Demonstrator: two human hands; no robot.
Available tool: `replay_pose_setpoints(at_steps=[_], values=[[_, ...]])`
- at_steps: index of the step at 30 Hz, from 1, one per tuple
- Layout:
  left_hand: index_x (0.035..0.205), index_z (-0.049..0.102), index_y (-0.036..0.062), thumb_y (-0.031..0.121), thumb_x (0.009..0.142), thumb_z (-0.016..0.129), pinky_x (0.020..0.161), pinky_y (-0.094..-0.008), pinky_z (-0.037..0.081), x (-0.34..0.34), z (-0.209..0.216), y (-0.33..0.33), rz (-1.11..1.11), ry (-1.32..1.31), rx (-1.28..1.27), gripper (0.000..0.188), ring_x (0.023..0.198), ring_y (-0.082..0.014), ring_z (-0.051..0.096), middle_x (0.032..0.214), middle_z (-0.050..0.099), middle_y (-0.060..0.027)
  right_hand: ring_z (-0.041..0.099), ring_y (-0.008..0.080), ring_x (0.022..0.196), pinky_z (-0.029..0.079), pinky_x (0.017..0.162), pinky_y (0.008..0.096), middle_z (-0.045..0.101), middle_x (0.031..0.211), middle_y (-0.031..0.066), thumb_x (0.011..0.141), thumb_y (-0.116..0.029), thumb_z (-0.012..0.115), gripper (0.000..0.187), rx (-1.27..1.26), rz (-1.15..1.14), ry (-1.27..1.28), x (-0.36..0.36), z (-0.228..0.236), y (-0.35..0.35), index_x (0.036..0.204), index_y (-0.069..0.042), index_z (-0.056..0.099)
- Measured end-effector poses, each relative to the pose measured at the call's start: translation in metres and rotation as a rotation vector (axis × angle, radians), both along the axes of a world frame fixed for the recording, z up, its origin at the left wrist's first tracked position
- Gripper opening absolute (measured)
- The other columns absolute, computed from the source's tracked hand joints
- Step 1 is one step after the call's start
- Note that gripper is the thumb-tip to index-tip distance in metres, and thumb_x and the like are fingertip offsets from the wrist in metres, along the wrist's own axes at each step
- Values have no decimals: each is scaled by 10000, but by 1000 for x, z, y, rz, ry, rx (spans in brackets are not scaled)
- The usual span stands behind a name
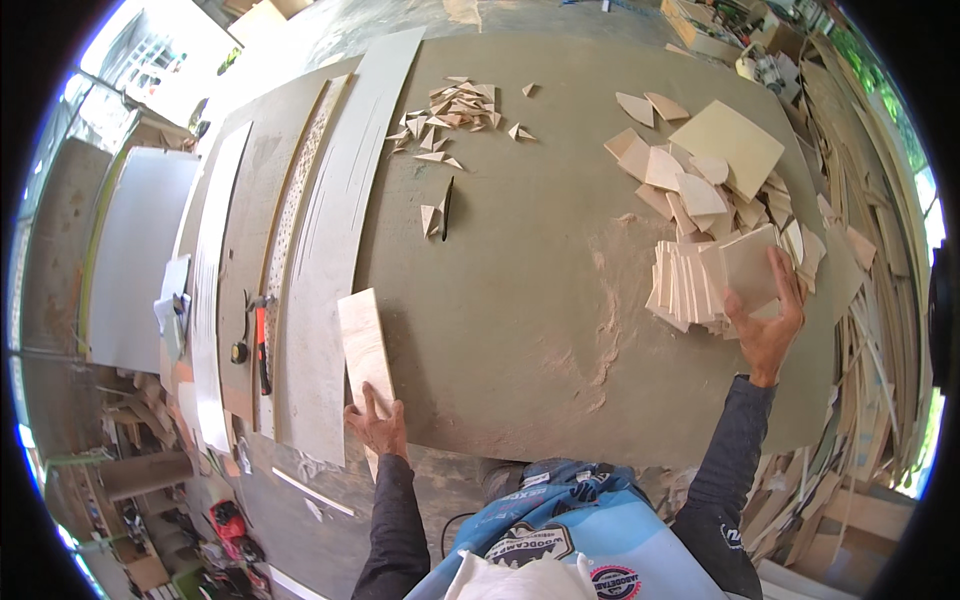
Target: The person sorts through wood scraps on a workbench, picking up small curved and rectangular pieces by hand and moving them into a pile.
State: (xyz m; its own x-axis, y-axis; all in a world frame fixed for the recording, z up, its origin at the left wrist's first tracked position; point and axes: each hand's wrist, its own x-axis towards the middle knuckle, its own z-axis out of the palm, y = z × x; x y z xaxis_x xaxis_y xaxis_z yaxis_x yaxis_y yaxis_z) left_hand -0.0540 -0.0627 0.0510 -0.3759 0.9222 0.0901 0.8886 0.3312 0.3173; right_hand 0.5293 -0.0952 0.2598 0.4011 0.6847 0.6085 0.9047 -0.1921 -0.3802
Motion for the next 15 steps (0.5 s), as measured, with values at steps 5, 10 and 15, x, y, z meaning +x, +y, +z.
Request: replay_pose_setpoints(at_steps=[5,10,15], values=[[1411,632,239,345,666,832,1012,-502,417,15,30,50,-274,169,-66,778,1146,-356,423,1170,424,-150,582,346,1195,453,1023,479,653,1342,166,645,-282,871,743,39,-20,45,-15,-7,-29,1308,-11,675],[1407,625,248,376,681,834,976,-535,442,26,45,117,-406,216,-120,766,1192,-373,419,1183,430,-141,582,343,1191,454,1013,469,651,1346,170,654,-272,875,735,30,-71,46,-8,-15,-68,1311,-12,673],[1394,641,271,387,688,832,953,-542,468,35,56,168,-490,233,-157,740,1230,-378,422,1225,449,-135,582,350,1192,440,1027,474,650,1346,177,660,-287,886,739,41,-170,95,-9,-21,-101,1306,-1,673]])
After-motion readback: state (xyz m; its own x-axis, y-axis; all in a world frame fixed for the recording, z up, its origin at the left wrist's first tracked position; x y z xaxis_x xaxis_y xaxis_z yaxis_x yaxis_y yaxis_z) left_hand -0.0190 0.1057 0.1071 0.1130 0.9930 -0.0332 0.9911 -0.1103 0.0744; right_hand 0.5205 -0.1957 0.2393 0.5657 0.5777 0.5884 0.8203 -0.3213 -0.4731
